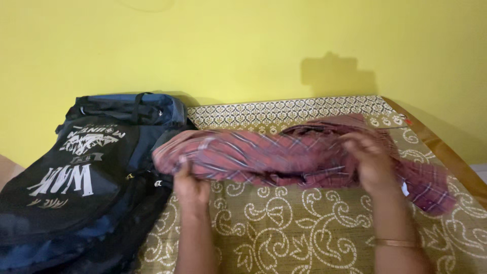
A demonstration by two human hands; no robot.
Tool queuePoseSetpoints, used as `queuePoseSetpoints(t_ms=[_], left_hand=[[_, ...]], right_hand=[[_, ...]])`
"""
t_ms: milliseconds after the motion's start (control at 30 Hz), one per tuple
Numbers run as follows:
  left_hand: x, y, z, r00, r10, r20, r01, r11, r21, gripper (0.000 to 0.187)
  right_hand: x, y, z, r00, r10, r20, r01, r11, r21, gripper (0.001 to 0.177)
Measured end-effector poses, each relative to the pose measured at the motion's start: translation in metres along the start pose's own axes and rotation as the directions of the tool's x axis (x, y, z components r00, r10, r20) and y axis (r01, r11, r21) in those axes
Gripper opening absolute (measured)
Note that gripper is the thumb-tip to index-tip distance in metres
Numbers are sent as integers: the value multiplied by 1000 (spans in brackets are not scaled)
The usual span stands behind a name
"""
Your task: The person folds a red plaid shirt on a bed. They smooth the fabric, fold the sleeves inward, and fold the shirt in half. The shirt remains on the bed next to a black backpack.
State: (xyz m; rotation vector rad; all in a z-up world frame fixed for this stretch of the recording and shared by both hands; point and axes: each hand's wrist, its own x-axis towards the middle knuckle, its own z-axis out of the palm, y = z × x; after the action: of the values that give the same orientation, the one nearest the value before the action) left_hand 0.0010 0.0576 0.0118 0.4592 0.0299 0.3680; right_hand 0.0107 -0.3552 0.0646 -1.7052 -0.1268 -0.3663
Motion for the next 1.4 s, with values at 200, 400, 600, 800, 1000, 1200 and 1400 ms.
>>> queuePoseSetpoints(t_ms=[200, 400, 600, 800, 1000, 1200, 1400], left_hand=[[-18, 7, 7, 971, 19, 238, 43, 967, -251, 58], [-29, 6, -4, 760, -150, 632, 252, 965, -75, 71], [-26, -4, -7, 813, -242, 530, 280, 960, 10, 62], [-12, -9, 23, 982, 65, -176, -37, 986, 162, 48], [-17, -13, 23, 995, 14, -98, 8, 976, 219, 52], [-7, -29, -6, 986, -167, 4, 166, 986, 12, 42], [-4, -31, -5, 993, -116, -34, 115, 993, -31, 38]], right_hand=[[-8, 10, -54, 893, -360, 269, -70, 480, 875, 11], [-23, 10, -68, 829, -372, 417, -153, 568, 809, 13], [-10, -18, -47, 823, -189, 536, -184, 803, 566, 16], [-21, -80, -21, 920, -116, 375, -207, 667, 715, 32], [-18, -79, 0, 933, 244, 264, -165, 944, -287, 79], [-8, -32, -16, 700, 562, 440, -65, 664, -745, 82], [-5, 6, -75, 754, 656, 21, -197, 257, -946, 66]])
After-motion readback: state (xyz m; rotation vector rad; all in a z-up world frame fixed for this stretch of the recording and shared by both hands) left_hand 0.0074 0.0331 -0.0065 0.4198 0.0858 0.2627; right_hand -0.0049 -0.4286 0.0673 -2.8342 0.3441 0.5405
